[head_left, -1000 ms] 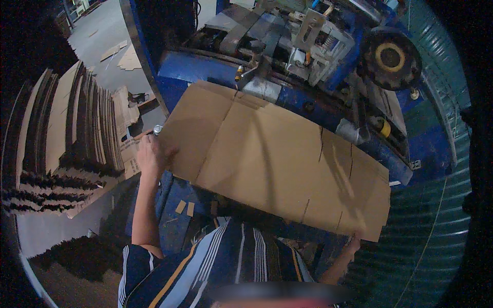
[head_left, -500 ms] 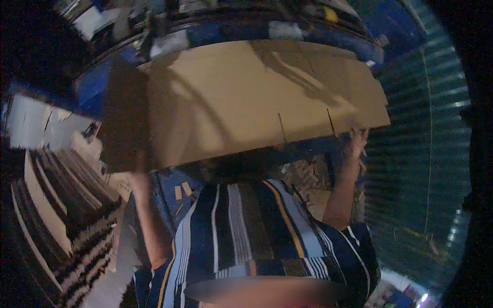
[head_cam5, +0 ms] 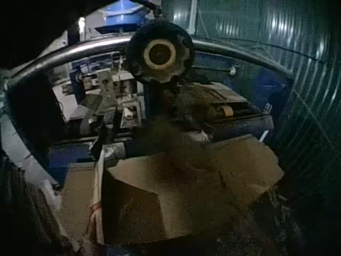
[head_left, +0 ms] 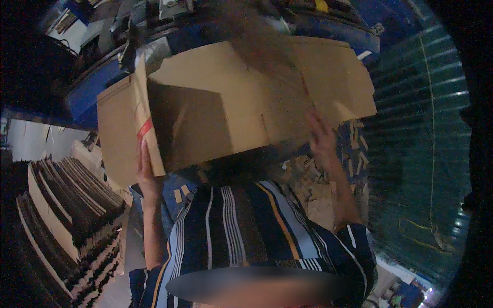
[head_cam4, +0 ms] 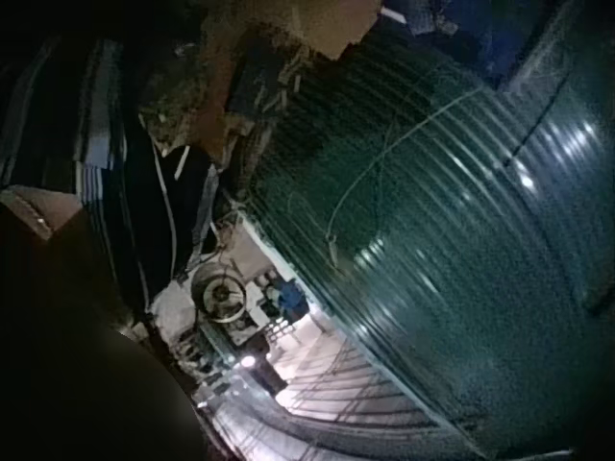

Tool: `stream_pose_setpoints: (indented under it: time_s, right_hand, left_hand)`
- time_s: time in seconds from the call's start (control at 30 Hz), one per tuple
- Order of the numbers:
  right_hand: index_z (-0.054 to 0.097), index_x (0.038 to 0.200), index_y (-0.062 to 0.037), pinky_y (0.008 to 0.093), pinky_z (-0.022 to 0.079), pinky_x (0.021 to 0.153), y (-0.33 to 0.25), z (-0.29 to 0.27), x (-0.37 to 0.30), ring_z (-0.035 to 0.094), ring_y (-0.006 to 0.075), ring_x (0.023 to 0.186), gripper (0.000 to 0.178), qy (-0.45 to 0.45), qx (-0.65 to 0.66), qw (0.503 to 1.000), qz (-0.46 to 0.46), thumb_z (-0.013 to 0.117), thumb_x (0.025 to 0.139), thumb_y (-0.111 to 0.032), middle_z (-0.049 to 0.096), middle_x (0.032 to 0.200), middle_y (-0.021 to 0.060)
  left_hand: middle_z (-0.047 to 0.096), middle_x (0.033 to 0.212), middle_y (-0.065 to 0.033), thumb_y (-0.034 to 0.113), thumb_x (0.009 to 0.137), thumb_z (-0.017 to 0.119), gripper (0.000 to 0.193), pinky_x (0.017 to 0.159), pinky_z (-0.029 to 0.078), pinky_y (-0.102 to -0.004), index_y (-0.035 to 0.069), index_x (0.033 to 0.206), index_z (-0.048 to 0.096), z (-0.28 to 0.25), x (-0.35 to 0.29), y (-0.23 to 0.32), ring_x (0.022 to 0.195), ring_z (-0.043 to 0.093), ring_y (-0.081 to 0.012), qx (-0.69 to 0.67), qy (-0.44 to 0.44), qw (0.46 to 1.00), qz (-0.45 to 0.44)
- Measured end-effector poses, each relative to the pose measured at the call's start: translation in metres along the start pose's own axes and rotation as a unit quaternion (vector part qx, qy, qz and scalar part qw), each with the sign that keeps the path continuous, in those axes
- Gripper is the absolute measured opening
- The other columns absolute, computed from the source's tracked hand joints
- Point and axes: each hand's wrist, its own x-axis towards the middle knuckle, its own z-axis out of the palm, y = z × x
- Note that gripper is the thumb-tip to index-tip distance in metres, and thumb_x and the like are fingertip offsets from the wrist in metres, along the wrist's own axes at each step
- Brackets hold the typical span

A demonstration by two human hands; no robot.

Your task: The person repeatedly folds and assembles flat cardboard boxes on a workbench. They align the flaps, press the creases, and feed the boxes through a stapling or taping mechanism to secure the seams. The process is repeated for multiple units in a continuous loop.

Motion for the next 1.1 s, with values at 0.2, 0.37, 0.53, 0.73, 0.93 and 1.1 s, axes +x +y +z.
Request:
stream_pose_setpoints:
  time_s: [0.2,0.37,0.53,0.73,0.93,1.1]
  right_hand:
    - [0.053,0.129,-0.0244,0.0456,0.031,0.103,-0.019,0.036,0.088,0.04,0.0316,0.125,0.065,-0.05,-0.101,0.98,-0.162,0.052,0.071,0.006,0.048,0.131,0.0109]
    - [0.054,0.128,-0.0237,0.045,0.028,0.107,0.003,0.058,0.162,0.036,0.0311,0.129,0.067,-0.053,-0.043,0.985,-0.158,0.052,0.07,0.009,0.048,0.13,0.0113]
    - [0.054,0.128,-0.02,0.0469,0.028,0.106,0.044,0.11,0.239,0.04,0.0342,0.124,0.05,-0.106,0.224,0.966,-0.076,0.051,0.08,-0.007,0.045,0.136,0.0091]
    - [0.054,0.126,-0.0144,0.0421,0.034,0.105,0.07,0.166,0.363,0.044,0.035,0.12,0.045,-0.015,-0.142,0.981,-0.133,0.05,0.083,-0.006,0.05,0.129,0.0151]
    - [0.052,0.128,-0.0094,0.0415,0.036,0.102,0.099,0.099,0.287,0.045,0.0376,0.119,0.041,-0.031,-0.062,0.998,-0.006,0.048,0.088,-0.016,0.05,0.129,0.0175]
    - [0.05,0.129,-0.0069,0.0428,0.036,0.101,0.123,0.041,0.14,0.045,0.0383,0.119,0.042,-0.076,-0.07,0.98,0.167,0.05,0.09,-0.024,0.05,0.13,0.0172]
  left_hand:
    - [0.041,0.139,-0.0177,-0.007,0.072,0.054,0.068,0.104,0.036,-0.0426,0.006,0.137,0.04,0.018,0.065,0.003,0.129,0.038,-0.0366,0.051,-0.008,0.997,0.06]
    - [0.039,0.142,-0.0135,-0.005,0.08,0.043,0.06,0.105,0.035,-0.0427,0.011,0.137,0.041,0.046,0.138,-0.018,0.13,0.036,-0.0362,0.157,-0.008,0.983,0.098]
    - [0.041,0.14,-0.0136,0.007,0.085,0.048,0.054,0.106,0.033,-0.0405,0.013,0.138,0.041,0.08,0.212,-0.051,0.13,0.037,-0.0338,0.17,0.008,0.98,0.104]
    - [0.041,0.137,-0.0223,0.001,0.081,0.052,0.064,0.103,0.036,-0.0407,0.011,0.141,0.031,0.102,0.331,-0.074,0.124,0.041,-0.0375,0.219,-0.029,0.974,0.042]
    - [0.052,0.129,-0.0138,0.013,0.077,0.063,0.055,0.097,0.042,-0.0386,0.01,0.129,0.047,0.071,0.268,-0.056,0.115,0.052,-0.0319,0.203,-0.017,0.974,0.096]
    - [0.057,0.118,-0.0159,0.015,0.082,0.059,0.035,0.092,0.044,-0.0426,0.012,0.117,0.059,-0.049,0.081,-0.093,0.113,0.05,-0.034,0.389,-0.022,0.917,-0.083]
